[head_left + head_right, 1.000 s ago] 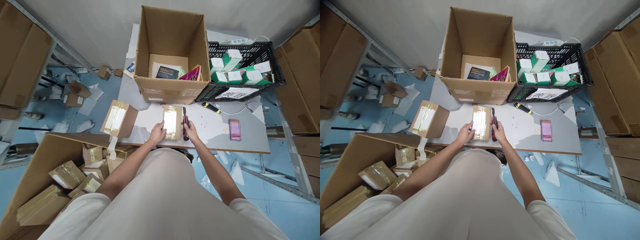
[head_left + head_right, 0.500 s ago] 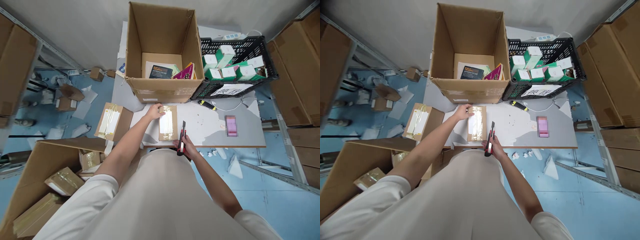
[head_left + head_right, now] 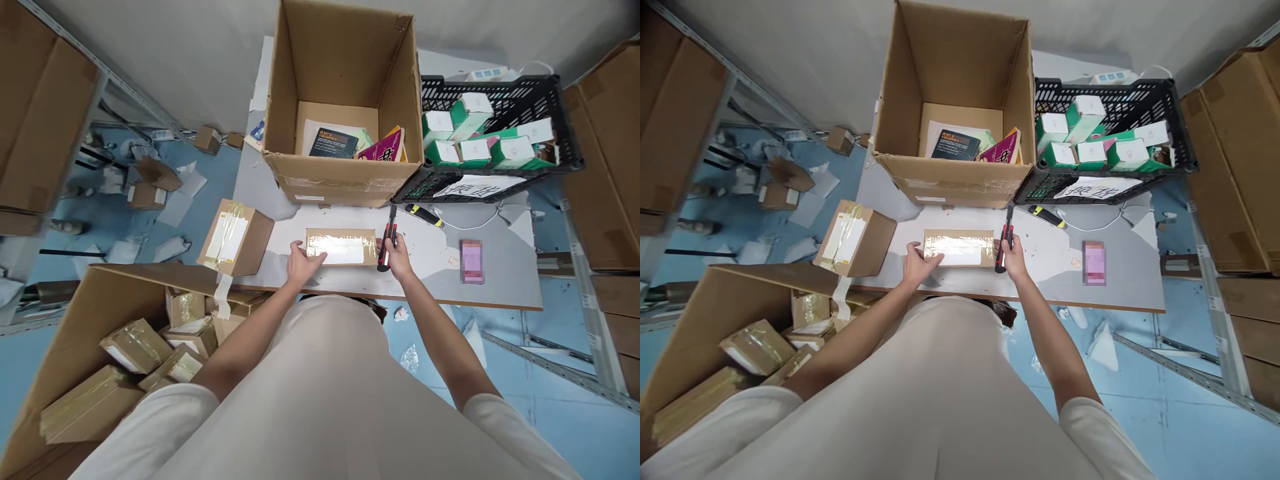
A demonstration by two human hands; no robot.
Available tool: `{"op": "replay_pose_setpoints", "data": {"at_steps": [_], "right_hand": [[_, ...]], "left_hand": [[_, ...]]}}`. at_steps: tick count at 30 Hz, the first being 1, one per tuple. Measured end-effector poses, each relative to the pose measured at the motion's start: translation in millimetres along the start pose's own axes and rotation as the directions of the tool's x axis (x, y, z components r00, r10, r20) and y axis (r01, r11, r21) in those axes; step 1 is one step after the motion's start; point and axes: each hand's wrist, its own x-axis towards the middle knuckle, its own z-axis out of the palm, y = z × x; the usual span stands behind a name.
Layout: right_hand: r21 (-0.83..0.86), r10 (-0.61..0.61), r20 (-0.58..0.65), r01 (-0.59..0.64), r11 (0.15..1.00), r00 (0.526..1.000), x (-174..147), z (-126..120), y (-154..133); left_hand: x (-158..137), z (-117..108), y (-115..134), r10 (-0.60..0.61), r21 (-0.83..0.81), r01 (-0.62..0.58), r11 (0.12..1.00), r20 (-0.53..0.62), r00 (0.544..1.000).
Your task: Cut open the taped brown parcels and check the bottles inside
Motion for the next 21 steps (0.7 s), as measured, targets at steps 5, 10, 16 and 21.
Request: {"op": "replay_pose_setpoints", "data": {"at_steps": [5, 10, 16, 21], "right_hand": [[-0.366, 0.01, 0.008, -0.006, 0.931, 1.0, -13.8, -24.8, -9.6], [-0.508, 0.174, 0.133, -0.083, 0.857, 0.976, -40.4, -41.7, -17.2], [-0.398, 0.256, 0.196, -0.162, 0.903, 0.946, -46.8, -47.7, -21.0], [-0.426, 0.305, 0.275, -0.169, 0.889, 0.912, -44.8, -52.8, -18.7]], "left_hand": [[15.4, 1.3, 18.7, 0.515, 0.231, -0.524, 0.82, 0.1, 0.851], [25.2, 4.8, 34.2, 0.598, 0.319, -0.677, 0.663, 0.318, 0.736], [21.8, 6.4, 42.4, 0.541, 0.361, -0.622, 0.695, 0.308, 0.783], [22.7, 5.2, 43.6, 0.546, 0.348, -0.63, 0.695, 0.315, 0.776]]}}
